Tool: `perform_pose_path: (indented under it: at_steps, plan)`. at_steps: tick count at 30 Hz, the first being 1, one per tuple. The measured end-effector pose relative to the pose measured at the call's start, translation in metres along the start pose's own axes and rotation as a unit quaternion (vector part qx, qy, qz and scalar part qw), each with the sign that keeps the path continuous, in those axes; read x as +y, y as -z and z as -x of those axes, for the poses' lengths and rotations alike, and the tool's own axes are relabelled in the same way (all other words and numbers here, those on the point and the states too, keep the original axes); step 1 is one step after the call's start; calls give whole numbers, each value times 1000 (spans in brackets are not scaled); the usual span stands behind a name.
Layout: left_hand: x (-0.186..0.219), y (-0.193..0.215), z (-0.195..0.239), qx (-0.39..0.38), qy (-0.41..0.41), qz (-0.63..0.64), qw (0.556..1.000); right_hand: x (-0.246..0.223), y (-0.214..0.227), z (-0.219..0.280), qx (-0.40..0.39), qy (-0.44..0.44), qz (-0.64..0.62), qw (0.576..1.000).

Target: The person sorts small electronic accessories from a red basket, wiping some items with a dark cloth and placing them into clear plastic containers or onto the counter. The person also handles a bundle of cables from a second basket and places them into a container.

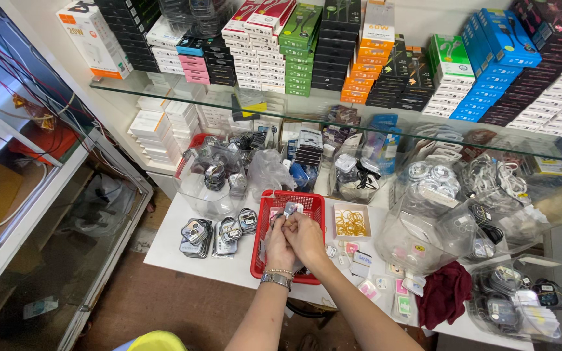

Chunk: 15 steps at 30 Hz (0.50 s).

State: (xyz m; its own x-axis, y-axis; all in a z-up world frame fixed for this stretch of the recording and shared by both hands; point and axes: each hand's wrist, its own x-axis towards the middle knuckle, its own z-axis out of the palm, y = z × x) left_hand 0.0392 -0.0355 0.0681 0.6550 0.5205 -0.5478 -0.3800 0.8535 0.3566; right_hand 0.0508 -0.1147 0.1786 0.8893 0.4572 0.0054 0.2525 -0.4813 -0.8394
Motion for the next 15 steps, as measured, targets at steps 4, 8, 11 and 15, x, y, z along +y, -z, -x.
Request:
perform_pose_path:
  at_steps: [4, 8, 11, 15]
  plan:
    - [4, -3, 0, -9, 27, 18, 999, -4, -1, 4, 13, -4, -56, 998]
    - [-4, 3, -8, -31, -1, 5, 1000, -1, -3, 4, 11, -6, -31, 999]
    - [-4, 12, -15, -20, -23, -26, 999, 11, -1, -3, -12, 17, 3, 1000]
    - [3, 14, -11, 34, -55, -79, 995, 34, -1, -13, -16, 25, 32, 999]
